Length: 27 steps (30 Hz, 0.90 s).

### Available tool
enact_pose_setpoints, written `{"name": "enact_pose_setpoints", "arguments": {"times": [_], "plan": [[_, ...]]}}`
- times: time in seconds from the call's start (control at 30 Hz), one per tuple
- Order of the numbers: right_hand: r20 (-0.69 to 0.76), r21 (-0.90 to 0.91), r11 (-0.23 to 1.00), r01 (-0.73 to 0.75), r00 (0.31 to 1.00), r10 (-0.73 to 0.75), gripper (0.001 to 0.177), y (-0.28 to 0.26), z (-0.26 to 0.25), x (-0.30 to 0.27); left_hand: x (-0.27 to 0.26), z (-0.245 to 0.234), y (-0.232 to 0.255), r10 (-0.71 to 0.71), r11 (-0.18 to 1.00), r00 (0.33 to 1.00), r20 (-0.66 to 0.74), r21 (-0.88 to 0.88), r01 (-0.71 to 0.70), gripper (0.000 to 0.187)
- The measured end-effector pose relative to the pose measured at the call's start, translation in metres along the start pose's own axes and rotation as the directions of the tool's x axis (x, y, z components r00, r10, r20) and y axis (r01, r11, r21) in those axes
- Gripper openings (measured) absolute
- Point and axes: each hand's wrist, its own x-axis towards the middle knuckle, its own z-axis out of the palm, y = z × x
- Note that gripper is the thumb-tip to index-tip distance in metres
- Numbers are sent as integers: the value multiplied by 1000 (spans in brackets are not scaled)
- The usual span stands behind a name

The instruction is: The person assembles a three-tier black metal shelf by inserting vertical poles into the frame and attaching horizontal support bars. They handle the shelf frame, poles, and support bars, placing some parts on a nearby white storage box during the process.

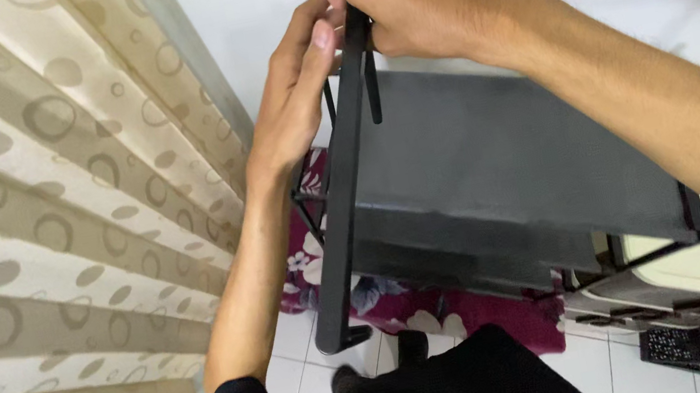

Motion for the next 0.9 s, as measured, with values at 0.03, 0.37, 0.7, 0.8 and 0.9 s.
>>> {"name": "enact_pose_setpoints", "arguments": {"times": [0.03, 0.37, 0.7, 0.8, 0.9], "plan": [[22, -26, 1000, -4, 1000, 5, 27, -4, -1, 0, -3, 5, 3, -2, 1000, 1000, -8, 26, 2, 70], [308, -31, 943, -333, 894, 326, 35, -100, -4, -34, -86, 30, 27, -157, 947, 986, 63, -272, 169, 76], [548, 327, 789, -520, 785, 291, 49, -191, 66, -98, -248, 51, 17, -383, 757, 918, 106, -534, 377, 72], [522, 342, 829, -443, 823, 225, 59, -203, 89, -115, -276, 56, 17, -397, 723, 912, 105, -576, 381, 72], [390, 320, 907, -273, 911, 137, 69, -213, 107, -137, -291, 68, 14, -409, 694, 906, 107, -608, 386, 72]]}}
